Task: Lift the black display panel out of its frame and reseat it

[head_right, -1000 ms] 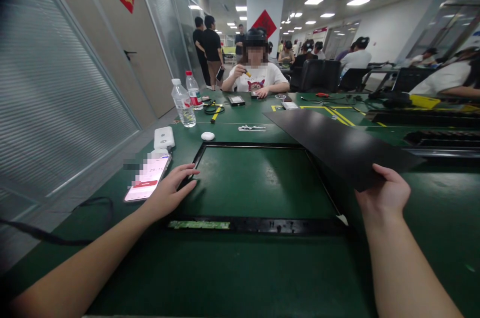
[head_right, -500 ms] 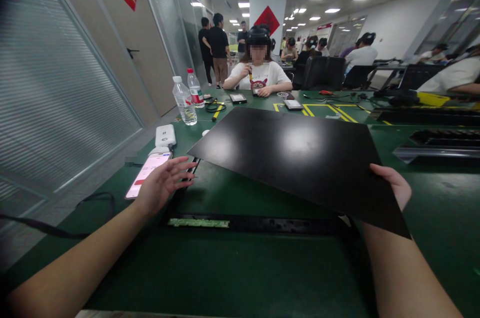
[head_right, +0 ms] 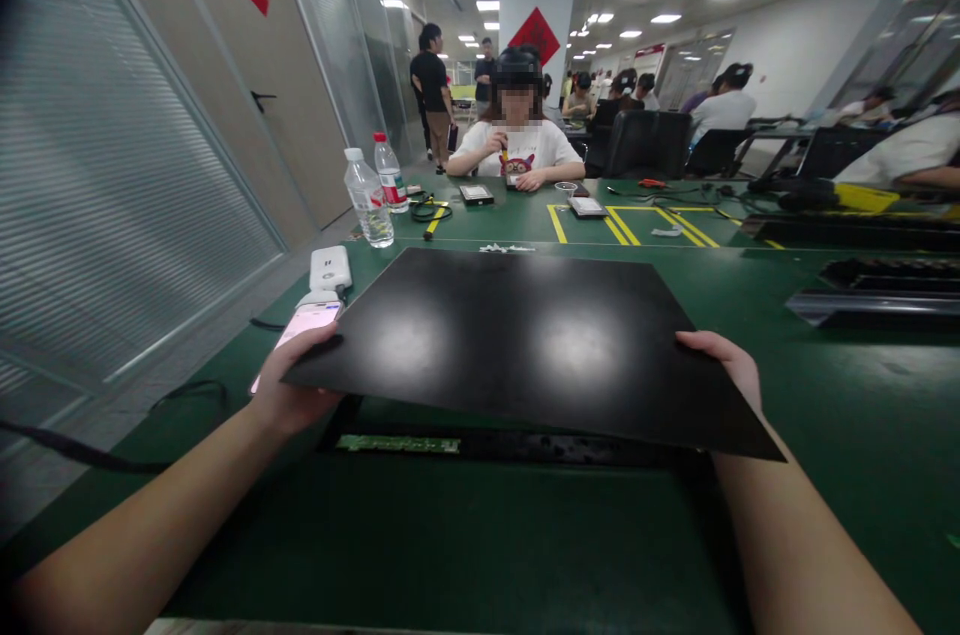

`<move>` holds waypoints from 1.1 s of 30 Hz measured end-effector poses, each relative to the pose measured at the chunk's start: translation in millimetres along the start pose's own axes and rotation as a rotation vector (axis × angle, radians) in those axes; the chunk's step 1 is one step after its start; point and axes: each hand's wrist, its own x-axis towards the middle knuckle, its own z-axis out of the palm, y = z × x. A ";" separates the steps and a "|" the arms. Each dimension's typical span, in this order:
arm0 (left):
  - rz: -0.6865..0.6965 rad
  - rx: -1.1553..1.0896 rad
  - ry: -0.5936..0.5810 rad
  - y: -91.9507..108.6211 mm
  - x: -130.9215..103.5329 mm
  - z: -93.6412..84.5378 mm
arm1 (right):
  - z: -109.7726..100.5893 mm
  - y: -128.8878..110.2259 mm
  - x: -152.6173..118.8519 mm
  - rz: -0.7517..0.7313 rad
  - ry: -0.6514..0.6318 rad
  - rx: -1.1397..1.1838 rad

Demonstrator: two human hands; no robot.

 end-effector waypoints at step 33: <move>0.243 0.049 -0.020 -6.9 1.1 5.5 | 3.3 15.0 20.1 -0.177 -0.214 -0.394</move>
